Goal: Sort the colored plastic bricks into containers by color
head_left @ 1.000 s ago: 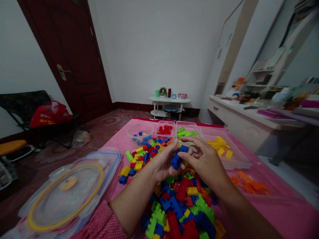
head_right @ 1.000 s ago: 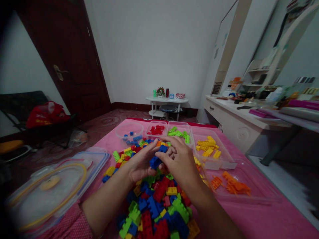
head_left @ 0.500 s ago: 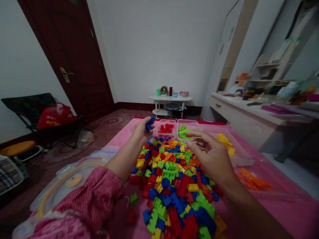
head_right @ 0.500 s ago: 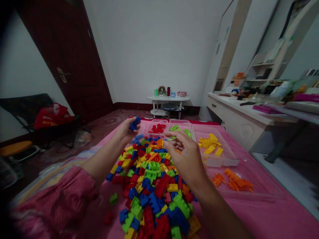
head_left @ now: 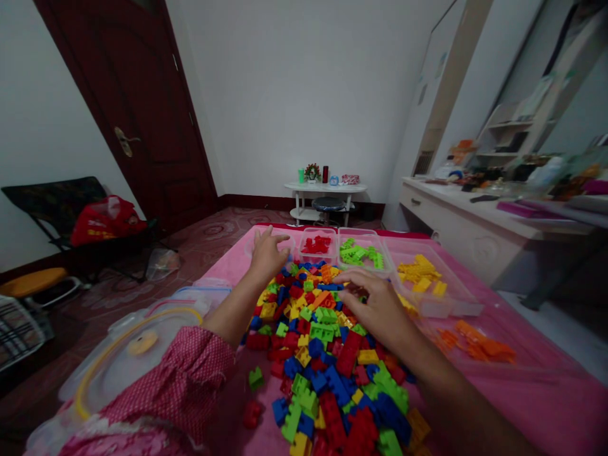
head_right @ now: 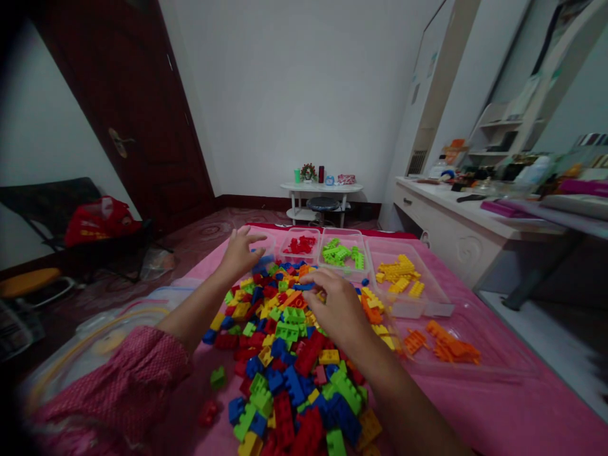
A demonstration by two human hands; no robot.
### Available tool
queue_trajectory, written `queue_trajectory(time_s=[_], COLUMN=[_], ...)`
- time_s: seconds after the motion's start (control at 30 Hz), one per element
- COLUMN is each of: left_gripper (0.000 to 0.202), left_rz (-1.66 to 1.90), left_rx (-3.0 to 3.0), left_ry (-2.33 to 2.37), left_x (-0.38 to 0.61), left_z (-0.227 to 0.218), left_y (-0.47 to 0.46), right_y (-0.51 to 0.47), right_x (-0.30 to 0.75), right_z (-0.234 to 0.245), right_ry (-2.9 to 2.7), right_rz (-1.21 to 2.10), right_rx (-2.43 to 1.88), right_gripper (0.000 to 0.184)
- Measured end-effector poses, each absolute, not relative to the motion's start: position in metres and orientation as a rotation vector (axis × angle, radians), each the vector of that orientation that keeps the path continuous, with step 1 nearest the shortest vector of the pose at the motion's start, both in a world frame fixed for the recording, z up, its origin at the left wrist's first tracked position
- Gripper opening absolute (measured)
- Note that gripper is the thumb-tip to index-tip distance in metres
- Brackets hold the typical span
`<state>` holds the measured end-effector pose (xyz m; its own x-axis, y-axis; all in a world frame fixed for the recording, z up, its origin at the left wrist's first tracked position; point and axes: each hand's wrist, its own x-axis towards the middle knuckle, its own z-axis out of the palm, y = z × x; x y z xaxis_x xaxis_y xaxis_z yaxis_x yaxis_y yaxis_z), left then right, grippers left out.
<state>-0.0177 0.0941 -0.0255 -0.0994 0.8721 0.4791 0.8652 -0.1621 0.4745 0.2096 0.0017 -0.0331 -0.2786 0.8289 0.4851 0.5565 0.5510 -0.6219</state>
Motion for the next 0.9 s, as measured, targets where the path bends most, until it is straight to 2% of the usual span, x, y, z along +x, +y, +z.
queue_trajectory(time_s=[0.2,0.3,0.47,0.53,0.7,0.9], left_gripper=[0.031,0.027,0.02,0.021,0.036,0.031], left_rz=[1.084,0.856,0.431,0.346,0.159,0.122], left_rx=[2.253,2.286,2.31,2.35,2.474,2.47], left_ry=[1.748,1.549,1.365,1.361,1.383,1.486], left_x=[0.009,0.017,0.016,0.014,0.014,0.023], left_z=[-0.016,-0.011,-0.011,-0.012,-0.017,-0.026], left_y=[0.058,0.04,0.02,0.017,0.012,0.013], right_y=[-0.009,-0.012,-0.006,-0.002,-0.001,-0.013], right_x=[0.197,0.197,0.204,0.208,0.211,0.204], right_z=[-0.05,-0.053,-0.046,-0.041,-0.032,-0.038], right_ry=[-2.312,-2.362,-2.334,-2.266,-2.136,-2.322], right_rz=[0.526,0.484,0.352,0.332,0.414,0.434], right_rx=[-1.112,-1.199,-1.34,-1.39,-1.435,-1.519], right_gripper=[0.031,0.041,0.012,0.006,0.017,0.019])
